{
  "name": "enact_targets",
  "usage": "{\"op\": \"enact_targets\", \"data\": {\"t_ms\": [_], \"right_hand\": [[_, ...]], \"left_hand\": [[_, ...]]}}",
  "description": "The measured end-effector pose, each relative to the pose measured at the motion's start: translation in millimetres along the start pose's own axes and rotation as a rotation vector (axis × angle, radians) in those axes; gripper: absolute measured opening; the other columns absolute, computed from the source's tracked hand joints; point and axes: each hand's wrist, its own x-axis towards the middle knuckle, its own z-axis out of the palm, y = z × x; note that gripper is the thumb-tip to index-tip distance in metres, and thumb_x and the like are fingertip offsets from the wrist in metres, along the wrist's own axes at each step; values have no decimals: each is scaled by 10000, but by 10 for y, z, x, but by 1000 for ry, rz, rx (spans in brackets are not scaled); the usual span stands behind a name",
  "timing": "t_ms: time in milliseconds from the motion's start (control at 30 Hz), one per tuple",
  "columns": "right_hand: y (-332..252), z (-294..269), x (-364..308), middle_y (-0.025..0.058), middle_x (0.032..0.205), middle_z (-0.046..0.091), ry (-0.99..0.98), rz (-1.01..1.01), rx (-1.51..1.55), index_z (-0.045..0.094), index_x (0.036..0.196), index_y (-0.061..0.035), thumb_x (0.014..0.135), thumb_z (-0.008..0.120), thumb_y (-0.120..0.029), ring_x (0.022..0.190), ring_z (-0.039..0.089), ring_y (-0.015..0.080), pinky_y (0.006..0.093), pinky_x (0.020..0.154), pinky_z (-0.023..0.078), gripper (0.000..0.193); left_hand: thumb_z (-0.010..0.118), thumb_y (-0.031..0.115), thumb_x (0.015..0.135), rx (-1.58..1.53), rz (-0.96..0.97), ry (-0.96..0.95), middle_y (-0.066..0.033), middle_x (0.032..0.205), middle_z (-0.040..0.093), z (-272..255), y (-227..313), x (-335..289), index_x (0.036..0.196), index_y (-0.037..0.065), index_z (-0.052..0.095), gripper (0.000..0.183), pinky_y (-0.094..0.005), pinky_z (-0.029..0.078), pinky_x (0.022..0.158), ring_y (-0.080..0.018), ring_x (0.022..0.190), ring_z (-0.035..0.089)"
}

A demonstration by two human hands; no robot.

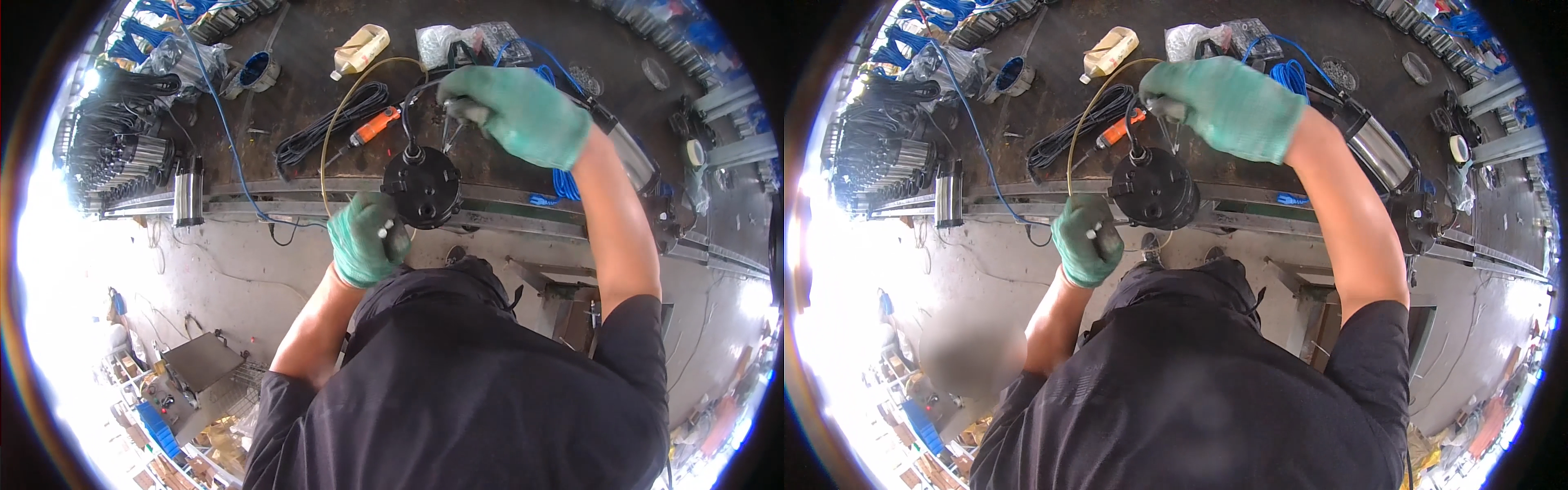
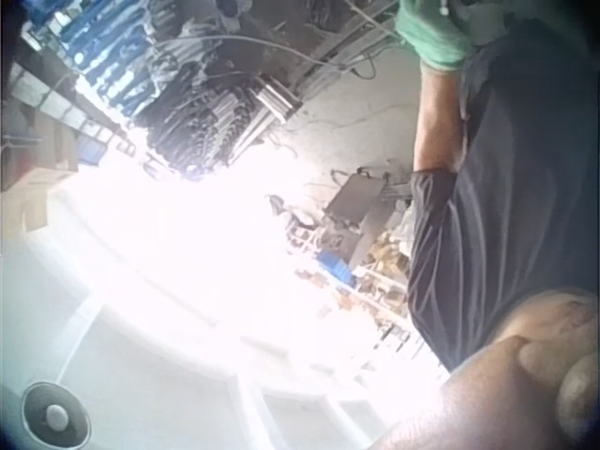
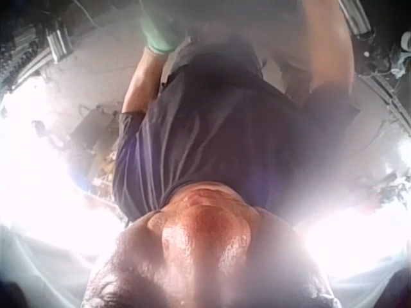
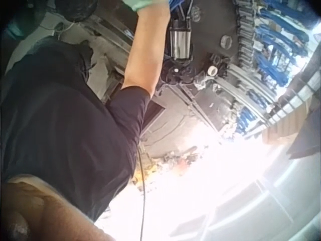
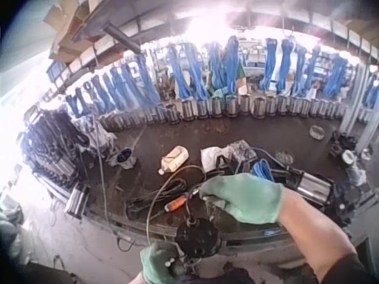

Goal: The person retrieves water pumps, places one on a workbench, unscrews fasteners using a pneumatic tool, and removes its internal and external components by hand.

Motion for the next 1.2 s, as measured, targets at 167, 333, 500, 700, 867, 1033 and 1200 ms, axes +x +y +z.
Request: {"op": "enact_targets", "data": {"t_ms": [167, 333, 500, 700, 867, 1033, 1200], "right_hand": [[-533, -494, -81, 135, 979, 709, 90, -59, -146, 654, 1171, -88, 946, 679, -168, 902, 699, 355, 427, 773, 555, 240], [-968, -393, 135, 99, 940, 720, 62, -49, -39, 691, 1092, -98, 916, 712, -145, 817, 709, 338, 399, 702, 560, 183], [-1165, 271, 603, 196, 896, 705, 138, 161, 291, 662, 1066, -35, 957, 676, -83, 797, 708, 365, 378, 686, 547, 120], [-953, 1192, 963, 164, 1056, 725, 329, 320, 501, 617, 1278, -22, 931, 692, -106, 920, 716, 228, 355, 755, 567, 366], [-1025, 1191, 848, 139, 1130, 709, 493, 518, 739, 533, 1391, -3, 979, 650, -33, 734, 656, 121, 251, 633, 530, 430], [-1052, 1025, 247, 132, 1076, 708, 530, 688, 513, 547, 1380, -12, 1024, 639, -161, 720, 661, 125, 239, 590, 525, 398], [-1142, 1025, -267, 112, 1041, 702, 811, 969, 426, 578, 1353, -6, 1045, 593, -170, 707, 624, 120, 262, 584, 502, 349]], "left_hand": [[681, 181, 847, -147, -51, 105, -117, 868, 637, -64, -8, -51, 836, 53, 615, 144, -400, 515, 586, -322, 672, 644], [609, 158, 962, -288, -170, 229, -149, 819, 615, -361, 204, 703, 999, 16, 587, 148, -401, 496, 567, -345, 602, 608], [477, 95, 1070, -445, -452, 378, -141, 925, 614, -325, 91, 821, 1190, 14, 491, 146, -383, 503, 723, -260, 793, 600], [581, 111, 965, -85, -157, 258, -192, 1018, 572, -318, -931, 583, 1117, -22, 570, 202, -434, 516, 878, -316, 920, 573], [607, 409, 1032, -943, -954, 306, -143, 1072, 674, -362, -2378, 298, 1133, -6, 646, 429, -399, 538, 884, -245, 961, 619], [558, 396, 1026, 116, -720, -186, -255, 1082, 706, -511, -3886, 565, 1116, 65, 666, 359, -481, 530, 866, -484, 1001, 644], [466, 381, 1022, 379, -785, -515, -231, 1344, 633, 109, -4781, 689, 1403, 104, 551, 479, -512, 478, 1049, -429, 1245, 594]]}}
